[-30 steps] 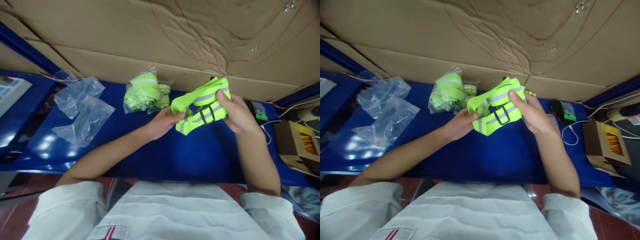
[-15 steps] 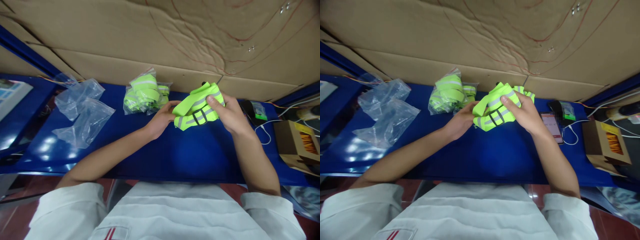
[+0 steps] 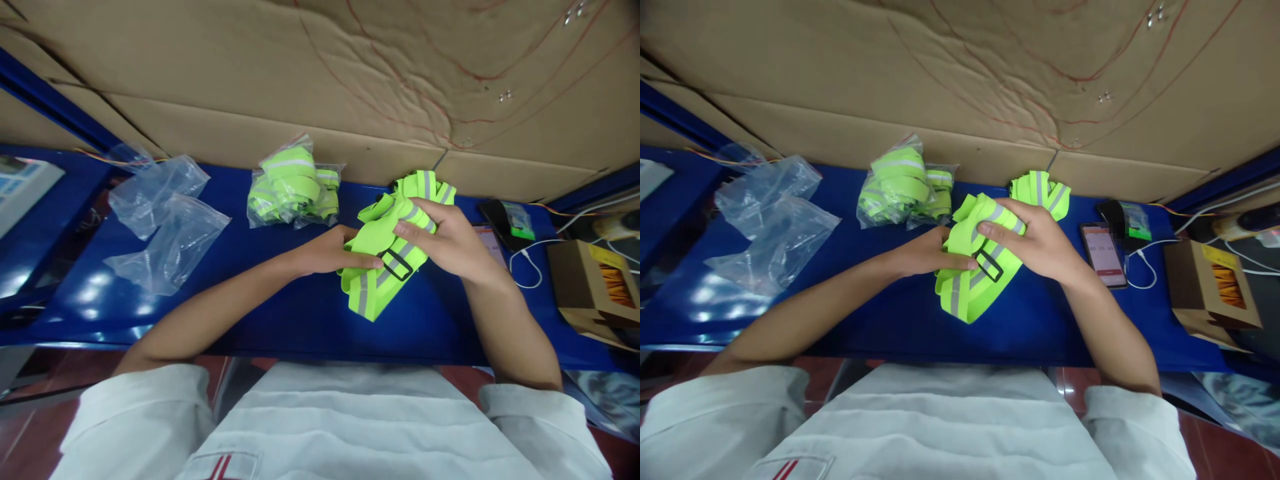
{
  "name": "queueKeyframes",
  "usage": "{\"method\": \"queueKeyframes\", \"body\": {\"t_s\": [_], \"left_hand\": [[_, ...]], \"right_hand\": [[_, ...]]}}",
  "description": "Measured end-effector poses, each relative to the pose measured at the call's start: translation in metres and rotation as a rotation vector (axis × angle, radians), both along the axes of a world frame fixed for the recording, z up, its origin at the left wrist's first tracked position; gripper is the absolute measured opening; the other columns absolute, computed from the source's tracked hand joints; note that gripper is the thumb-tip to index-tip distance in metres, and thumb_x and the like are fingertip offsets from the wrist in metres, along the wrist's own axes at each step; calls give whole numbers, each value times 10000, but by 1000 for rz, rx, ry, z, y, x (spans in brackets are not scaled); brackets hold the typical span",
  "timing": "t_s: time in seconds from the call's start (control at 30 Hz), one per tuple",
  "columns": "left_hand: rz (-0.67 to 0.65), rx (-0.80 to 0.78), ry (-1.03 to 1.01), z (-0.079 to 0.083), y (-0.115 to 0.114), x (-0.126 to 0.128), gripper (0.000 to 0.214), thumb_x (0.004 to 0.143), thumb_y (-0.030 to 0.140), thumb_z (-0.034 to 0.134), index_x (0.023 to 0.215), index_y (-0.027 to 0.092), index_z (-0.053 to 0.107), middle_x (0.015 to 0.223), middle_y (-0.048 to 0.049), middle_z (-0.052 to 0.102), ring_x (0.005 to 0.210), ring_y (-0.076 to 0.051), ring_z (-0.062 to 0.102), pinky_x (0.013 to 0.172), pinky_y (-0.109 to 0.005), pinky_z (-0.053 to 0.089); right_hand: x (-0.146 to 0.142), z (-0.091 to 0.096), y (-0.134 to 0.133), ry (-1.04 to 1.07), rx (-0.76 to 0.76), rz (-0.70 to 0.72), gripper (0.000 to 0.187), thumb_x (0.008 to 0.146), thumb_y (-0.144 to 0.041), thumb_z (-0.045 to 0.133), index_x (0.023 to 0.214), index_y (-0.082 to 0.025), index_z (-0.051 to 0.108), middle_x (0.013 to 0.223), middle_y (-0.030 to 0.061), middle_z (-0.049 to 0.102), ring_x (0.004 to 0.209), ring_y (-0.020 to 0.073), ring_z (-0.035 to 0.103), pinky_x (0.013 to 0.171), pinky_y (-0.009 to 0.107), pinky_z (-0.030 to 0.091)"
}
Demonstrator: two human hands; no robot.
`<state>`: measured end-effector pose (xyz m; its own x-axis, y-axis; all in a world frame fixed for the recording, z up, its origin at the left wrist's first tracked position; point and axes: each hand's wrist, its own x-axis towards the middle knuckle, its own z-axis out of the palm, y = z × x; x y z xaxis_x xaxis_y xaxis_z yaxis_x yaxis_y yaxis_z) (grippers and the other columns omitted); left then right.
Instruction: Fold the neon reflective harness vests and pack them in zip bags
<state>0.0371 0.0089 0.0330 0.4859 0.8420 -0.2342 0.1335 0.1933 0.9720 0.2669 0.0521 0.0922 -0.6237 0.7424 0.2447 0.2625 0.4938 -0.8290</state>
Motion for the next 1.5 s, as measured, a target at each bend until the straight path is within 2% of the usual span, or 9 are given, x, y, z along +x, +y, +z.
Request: {"method": "queueKeyframes", "body": {"t_s": [0.23,0.37,0.53,0.67,0.9,1.0,1.13,1.33,1.5], "left_hand": [[-104,-79,-99,0,-3,-2,667,700,509,960,1229,159,755,1172,-103,792,1058,-244,750,903,-317,611],[-148,4,-216,-9,-9,13,508,728,387,958,1113,133,746,1061,-76,781,970,-186,722,909,-296,598],[-66,54,-326,-20,-17,24,433,797,409,914,1078,131,739,1024,-82,781,944,-185,729,866,-287,609],[-212,37,-308,-15,-19,19,325,904,407,824,1035,118,755,935,-101,793,896,-188,760,855,-283,621],[-145,22,-275,-13,-12,16,423,859,444,866,1094,112,749,974,-115,799,915,-207,767,864,-306,631],[-129,56,-336,-9,-12,15,513,801,414,921,1188,133,734,1069,-113,795,961,-214,768,922,-336,631],[-43,-22,-373,0,-18,15,459,801,425,919,1102,135,731,905,-78,786,814,-202,767,801,-322,650],[1,-141,-387,-6,-27,23,630,715,427,981,1226,149,740,1277,-138,768,1201,-282,736,1047,-376,608],[-13,-112,-436,-12,-25,26,528,818,440,909,1222,138,752,1177,-158,798,1193,-286,747,1060,-388,599]], "right_hand": [[-2,-10,-1,-24,73,-97,363,972,-488,725,1213,-219,765,1124,28,802,1011,246,761,911,360,605],[-8,-12,-10,-64,107,-81,416,947,-455,754,1291,-221,743,1175,31,797,1035,260,764,925,372,604],[-9,-3,-13,1,-45,-13,298,949,-436,746,1135,-205,775,1094,16,806,984,223,763,882,319,604],[-5,3,-9,8,-148,5,300,955,-491,727,1000,-198,778,1014,15,806,937,212,752,824,301,598],[-5,-3,-12,-59,82,-190,335,962,-494,716,1088,-187,760,976,32,789,848,215,729,763,320,567],[-6,-5,-13,-52,140,-199,354,977,-492,701,1152,-190,756,1022,43,799,901,237,749,824,340,591],[-7,-7,-13,-84,302,-273,409,987,-497,695,1291,-224,720,1214,62,788,1068,285,757,964,386,601],[-15,-14,-20,-114,332,-316,424,1000,-498,666,1324,-227,702,1219,65,786,1067,290,766,949,384,616],[-12,-12,-17,-43,195,-264,429,984,-512,682,1294,-216,705,1195,62,780,1045,263,747,934,377,611]]}}
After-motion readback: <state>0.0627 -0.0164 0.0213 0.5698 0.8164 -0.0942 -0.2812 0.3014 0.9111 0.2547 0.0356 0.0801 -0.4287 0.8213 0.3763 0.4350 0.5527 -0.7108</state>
